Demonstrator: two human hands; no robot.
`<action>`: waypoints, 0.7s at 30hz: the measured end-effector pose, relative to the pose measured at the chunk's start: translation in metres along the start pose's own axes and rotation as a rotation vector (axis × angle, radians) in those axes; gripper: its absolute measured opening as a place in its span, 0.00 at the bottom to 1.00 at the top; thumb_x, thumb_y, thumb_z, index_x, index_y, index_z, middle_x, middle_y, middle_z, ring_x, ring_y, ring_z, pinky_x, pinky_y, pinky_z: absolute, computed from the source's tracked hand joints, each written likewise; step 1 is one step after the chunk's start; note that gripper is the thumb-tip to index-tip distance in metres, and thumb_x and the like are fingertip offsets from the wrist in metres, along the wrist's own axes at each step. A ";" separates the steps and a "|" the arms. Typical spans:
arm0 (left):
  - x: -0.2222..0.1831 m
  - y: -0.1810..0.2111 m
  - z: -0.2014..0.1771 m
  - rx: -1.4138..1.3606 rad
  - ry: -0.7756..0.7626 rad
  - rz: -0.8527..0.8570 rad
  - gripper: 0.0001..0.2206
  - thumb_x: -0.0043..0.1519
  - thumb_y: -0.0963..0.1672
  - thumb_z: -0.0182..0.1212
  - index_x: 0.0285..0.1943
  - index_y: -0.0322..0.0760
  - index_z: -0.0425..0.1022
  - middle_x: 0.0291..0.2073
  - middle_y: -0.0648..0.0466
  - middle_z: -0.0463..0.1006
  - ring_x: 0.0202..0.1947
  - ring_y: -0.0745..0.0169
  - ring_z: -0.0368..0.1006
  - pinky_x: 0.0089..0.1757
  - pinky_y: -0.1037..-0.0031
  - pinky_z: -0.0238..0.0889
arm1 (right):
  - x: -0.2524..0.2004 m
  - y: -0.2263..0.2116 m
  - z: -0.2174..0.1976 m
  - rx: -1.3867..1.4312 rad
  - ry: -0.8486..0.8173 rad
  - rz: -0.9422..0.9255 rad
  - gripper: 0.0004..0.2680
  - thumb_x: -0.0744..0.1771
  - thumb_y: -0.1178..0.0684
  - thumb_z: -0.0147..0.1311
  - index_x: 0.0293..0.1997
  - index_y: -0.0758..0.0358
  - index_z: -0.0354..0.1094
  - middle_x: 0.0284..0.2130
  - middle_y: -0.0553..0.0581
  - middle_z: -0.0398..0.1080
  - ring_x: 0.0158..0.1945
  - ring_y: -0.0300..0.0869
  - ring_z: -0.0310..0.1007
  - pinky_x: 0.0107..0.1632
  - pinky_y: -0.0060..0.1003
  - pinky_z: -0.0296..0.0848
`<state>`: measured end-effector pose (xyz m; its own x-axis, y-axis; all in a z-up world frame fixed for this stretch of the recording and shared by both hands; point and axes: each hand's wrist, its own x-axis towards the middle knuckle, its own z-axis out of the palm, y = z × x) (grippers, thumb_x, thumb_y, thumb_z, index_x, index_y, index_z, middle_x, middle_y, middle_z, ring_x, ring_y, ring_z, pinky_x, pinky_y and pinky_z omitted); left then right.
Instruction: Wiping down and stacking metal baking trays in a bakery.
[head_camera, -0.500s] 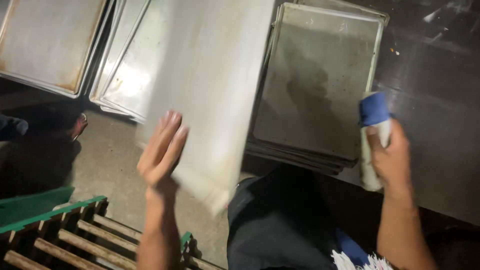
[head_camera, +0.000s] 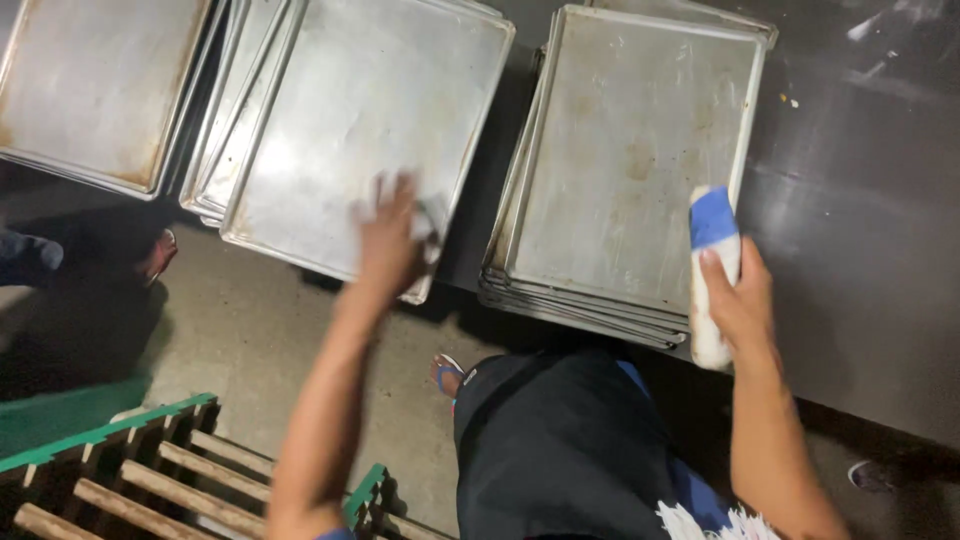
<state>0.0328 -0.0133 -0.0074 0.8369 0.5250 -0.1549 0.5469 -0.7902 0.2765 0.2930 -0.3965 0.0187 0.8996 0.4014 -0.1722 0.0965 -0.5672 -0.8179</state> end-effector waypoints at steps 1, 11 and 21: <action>0.022 0.026 0.012 -0.004 0.130 -0.004 0.46 0.55 0.50 0.69 0.79 0.38 0.43 0.75 0.40 0.46 0.76 0.30 0.37 0.62 0.23 0.32 | 0.009 0.002 0.007 0.014 0.014 -0.040 0.12 0.70 0.49 0.55 0.55 0.65 0.66 0.39 0.57 0.73 0.40 0.41 0.70 0.44 0.40 0.71; 0.155 0.025 0.098 0.412 0.446 -0.185 0.36 0.64 0.40 0.50 0.84 0.53 0.43 0.78 0.34 0.37 0.74 0.15 0.31 0.58 0.15 0.33 | 0.046 0.033 0.072 -0.479 0.088 -0.451 0.17 0.67 0.51 0.60 0.62 0.57 0.67 0.51 0.68 0.65 0.53 0.66 0.67 0.52 0.58 0.67; 0.193 -0.018 0.054 0.164 0.438 -0.243 0.28 0.75 0.52 0.46 0.84 0.49 0.43 0.78 0.32 0.37 0.73 0.13 0.28 0.59 0.16 0.25 | 0.037 0.023 0.073 -0.465 0.055 -0.400 0.18 0.66 0.52 0.59 0.64 0.54 0.65 0.50 0.67 0.65 0.52 0.65 0.67 0.52 0.58 0.66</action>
<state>0.1857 0.0854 -0.0937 0.6169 0.7543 0.2246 0.7497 -0.6501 0.1241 0.2972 -0.3426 -0.0461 0.7746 0.6173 0.1375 0.5957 -0.6393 -0.4862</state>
